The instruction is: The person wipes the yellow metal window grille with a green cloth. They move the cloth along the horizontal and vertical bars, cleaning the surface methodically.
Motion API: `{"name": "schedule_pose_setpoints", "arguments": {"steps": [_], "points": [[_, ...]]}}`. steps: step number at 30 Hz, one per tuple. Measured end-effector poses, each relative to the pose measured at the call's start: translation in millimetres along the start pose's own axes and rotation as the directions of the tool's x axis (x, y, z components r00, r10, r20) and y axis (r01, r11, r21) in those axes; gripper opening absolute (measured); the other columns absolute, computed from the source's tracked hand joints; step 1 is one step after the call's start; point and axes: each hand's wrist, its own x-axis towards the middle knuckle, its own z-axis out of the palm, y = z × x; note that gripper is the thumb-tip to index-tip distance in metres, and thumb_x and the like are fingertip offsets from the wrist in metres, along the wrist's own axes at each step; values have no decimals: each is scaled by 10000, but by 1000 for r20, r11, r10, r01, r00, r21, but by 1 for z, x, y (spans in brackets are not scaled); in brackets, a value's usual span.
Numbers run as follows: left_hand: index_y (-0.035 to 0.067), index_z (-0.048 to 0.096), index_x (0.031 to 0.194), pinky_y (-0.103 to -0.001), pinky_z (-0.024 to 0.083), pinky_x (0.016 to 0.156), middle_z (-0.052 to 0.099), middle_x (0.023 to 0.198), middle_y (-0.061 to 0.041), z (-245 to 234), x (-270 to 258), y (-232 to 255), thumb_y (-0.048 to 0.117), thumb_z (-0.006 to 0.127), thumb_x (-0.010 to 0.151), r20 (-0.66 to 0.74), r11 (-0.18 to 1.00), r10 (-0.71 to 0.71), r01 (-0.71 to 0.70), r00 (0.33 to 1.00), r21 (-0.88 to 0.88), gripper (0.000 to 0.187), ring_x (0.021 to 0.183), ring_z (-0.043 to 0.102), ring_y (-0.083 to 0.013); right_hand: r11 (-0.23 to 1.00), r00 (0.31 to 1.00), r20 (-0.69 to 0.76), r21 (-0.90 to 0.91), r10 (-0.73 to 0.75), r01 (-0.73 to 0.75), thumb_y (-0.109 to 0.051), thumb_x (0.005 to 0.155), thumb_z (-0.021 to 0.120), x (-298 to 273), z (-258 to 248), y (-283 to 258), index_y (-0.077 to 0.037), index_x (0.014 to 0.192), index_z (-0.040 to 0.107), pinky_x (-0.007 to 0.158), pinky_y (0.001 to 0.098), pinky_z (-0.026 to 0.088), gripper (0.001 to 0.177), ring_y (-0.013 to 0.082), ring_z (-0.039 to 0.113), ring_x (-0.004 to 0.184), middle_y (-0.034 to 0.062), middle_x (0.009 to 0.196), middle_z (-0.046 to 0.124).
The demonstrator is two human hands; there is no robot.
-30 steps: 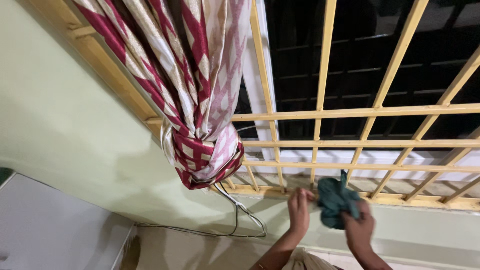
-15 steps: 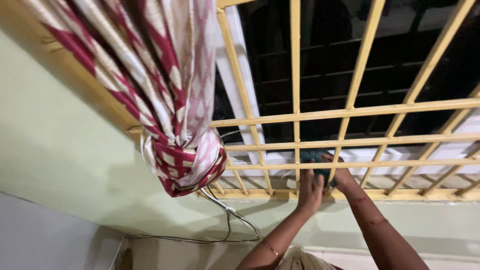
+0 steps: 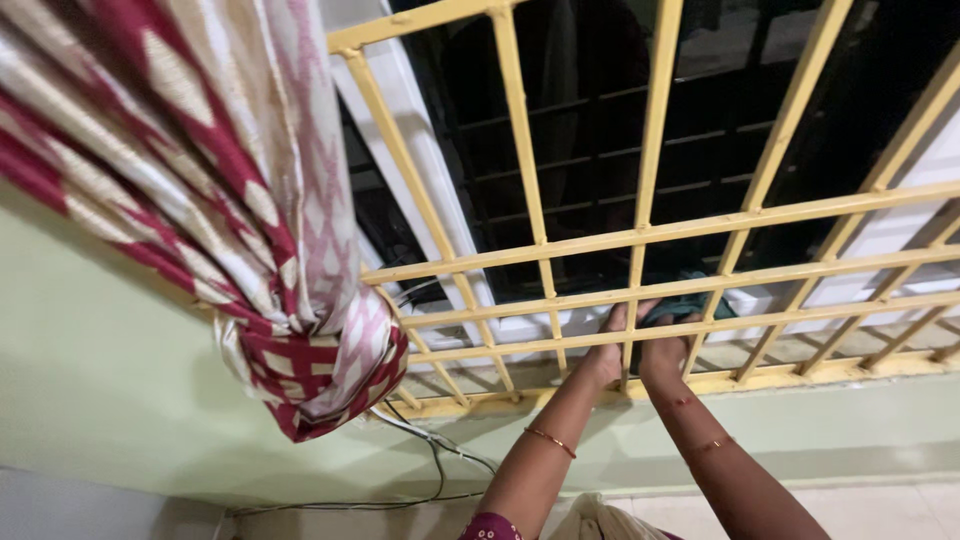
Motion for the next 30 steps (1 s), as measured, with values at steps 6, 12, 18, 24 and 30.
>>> {"name": "schedule_pose_setpoints", "arguments": {"steps": [6, 12, 18, 24, 30], "points": [[64, 563, 1441, -336, 407, 1139, 572, 1467, -69, -12, -4, -17, 595, 354, 1064, -124, 996, -4, 15, 992, 83, 684, 1287, 552, -165, 819, 928, 156, -436, -339, 372, -83, 983, 611, -18, -12, 7, 6, 1076, 677, 1059, 512, 456, 145, 377, 629, 1110, 178, 1128, 686], [107, 640, 1297, -306, 417, 1025, 632, 1257, -16, -28, -49, -48, 544, 393, 1055, -460, 969, 101, 19, 882, 248, 558, 1140, 566, -113, 995, 943, 333, -97, 28, 4, -55, 897, 663, -65, -67, -12, 36, 1206, 595, 832, 368, 524, 329, 242, 638, 999, 170, 1133, 663], [53, 588, 1105, -354, 462, 927, 596, 1048, -67, 5, -98, -85, 361, 509, 1072, -429, 810, 499, -229, 753, 540, 320, 980, 559, -165, 984, 934, 356, 159, 22, -84, 63, 820, 667, -84, -145, -52, 26, 1237, 575, 864, 304, 541, 429, 158, 650, 1023, 86, 1141, 666], [-9, 593, 1155, -451, 516, 884, 662, 1080, -199, 51, -108, -88, 183, 641, 987, -182, 637, 472, -191, 862, 747, 260, 998, 635, -312, 970, 939, 245, 33, -243, 242, 38, 940, 623, -30, -162, -75, 10, 1215, 639, 944, 350, 540, 277, 239, 651, 1078, 145, 1213, 668], [9, 394, 1562, -478, 277, 1215, 419, 1587, -269, 79, -47, -61, 191, 463, 1078, 137, 289, 637, -400, 759, 870, 522, 1477, 384, -440, 765, 756, 584, -618, 294, 180, -176, 950, 542, 41, -120, -21, -97, 1327, 622, 923, 404, 564, 393, 321, 728, 1055, 162, 1164, 712]]}}
